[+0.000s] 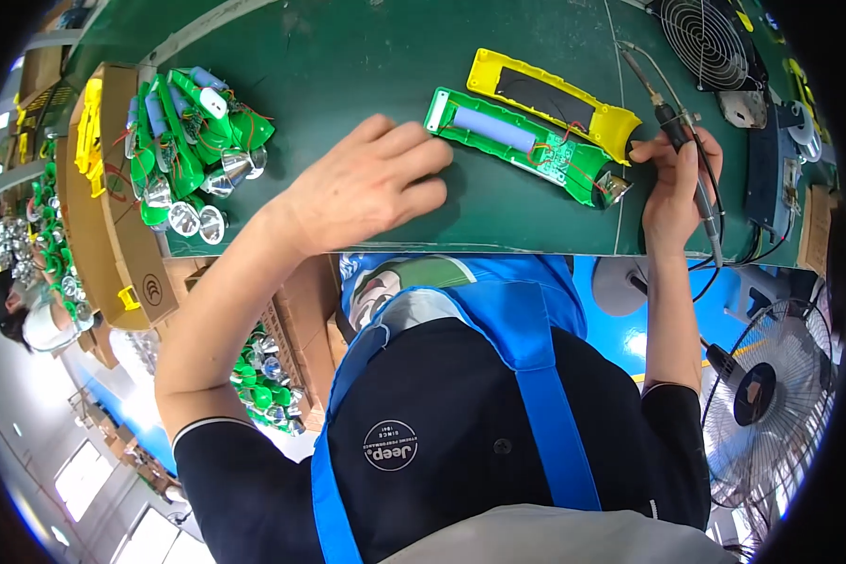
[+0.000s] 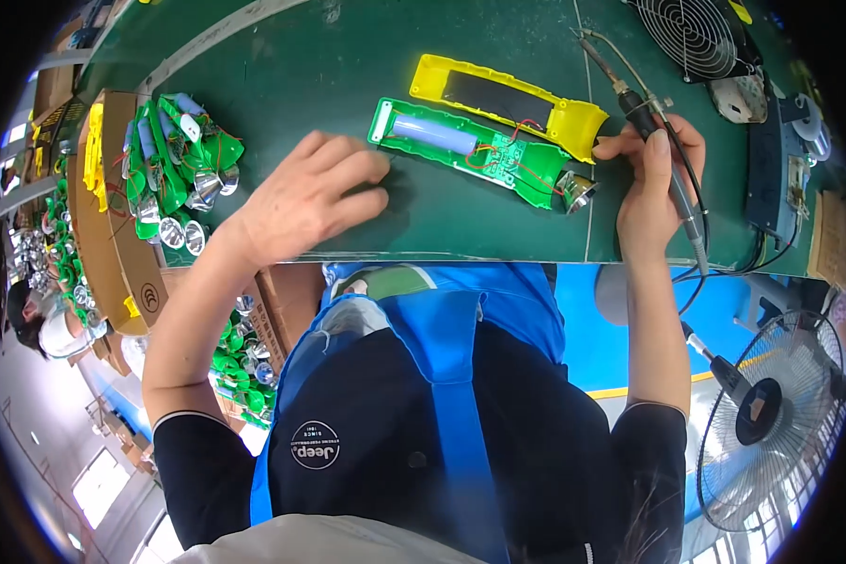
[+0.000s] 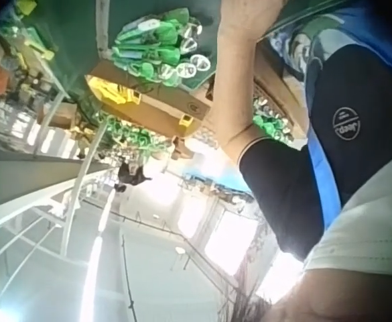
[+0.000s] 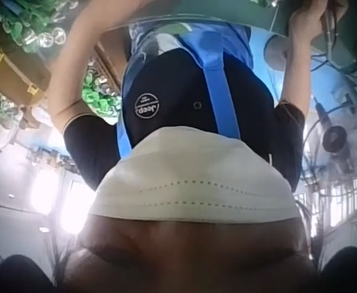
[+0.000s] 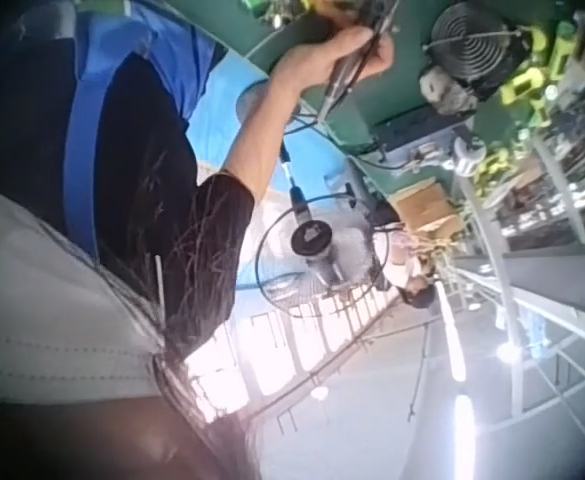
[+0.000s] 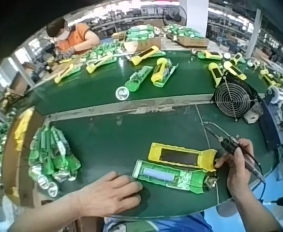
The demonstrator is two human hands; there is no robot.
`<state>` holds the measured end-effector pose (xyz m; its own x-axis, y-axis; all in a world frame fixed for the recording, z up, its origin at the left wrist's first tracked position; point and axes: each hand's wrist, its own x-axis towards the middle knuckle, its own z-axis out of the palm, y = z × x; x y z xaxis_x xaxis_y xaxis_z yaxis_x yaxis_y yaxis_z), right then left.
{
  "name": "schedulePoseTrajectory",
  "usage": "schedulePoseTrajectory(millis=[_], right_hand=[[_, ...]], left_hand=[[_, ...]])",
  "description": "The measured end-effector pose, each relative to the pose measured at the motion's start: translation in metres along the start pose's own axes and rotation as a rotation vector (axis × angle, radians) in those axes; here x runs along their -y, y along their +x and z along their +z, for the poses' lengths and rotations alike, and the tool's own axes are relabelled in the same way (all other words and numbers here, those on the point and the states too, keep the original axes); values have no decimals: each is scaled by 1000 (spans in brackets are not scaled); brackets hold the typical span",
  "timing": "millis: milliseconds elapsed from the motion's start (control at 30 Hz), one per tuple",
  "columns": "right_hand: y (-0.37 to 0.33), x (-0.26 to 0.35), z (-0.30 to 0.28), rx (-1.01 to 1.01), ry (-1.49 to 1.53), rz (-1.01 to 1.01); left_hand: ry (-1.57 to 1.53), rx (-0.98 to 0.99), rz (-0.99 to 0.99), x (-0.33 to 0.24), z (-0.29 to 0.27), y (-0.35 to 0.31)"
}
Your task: Soldering electronic components and assembling plastic housings for solar-powered flashlights on an assembly line.
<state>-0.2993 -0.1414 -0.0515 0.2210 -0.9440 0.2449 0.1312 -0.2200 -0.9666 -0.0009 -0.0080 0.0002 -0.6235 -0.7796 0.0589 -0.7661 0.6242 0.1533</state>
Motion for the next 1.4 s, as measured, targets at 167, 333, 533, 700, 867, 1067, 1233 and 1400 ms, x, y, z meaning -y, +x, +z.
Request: schedulePoseTrajectory(millis=[167, 333, 533, 700, 867, 1067, 1233, 1400], right_hand=[[-3, 0, 4, -56, 5, 8], [-2, 1, 11, -14, 51, 2], [-1, -6, -1, -31, 194, -13], [1, -1, -11, 18, 204, -10], [2, -4, -9, -7, 190, -21], [-2, -3, 4, -7, 62, -38], [-1, 8, -7, 91, 146, 76], [11, 18, -31, 294, 232, 302]], left_hand=[[-147, -194, 33, 5, 4, 13], [-586, -356, -343, -6, 1, 45], [-476, -415, -345, -1, -11, 23], [-7, 8, -93, -9, -10, -13], [-55, -9, -29, -5, 9, -1], [-287, -432, -109, -5, 5, 44], [-276, -415, -76, -8, 1, 73], [-102, -196, -100, -12, 1, 80]])
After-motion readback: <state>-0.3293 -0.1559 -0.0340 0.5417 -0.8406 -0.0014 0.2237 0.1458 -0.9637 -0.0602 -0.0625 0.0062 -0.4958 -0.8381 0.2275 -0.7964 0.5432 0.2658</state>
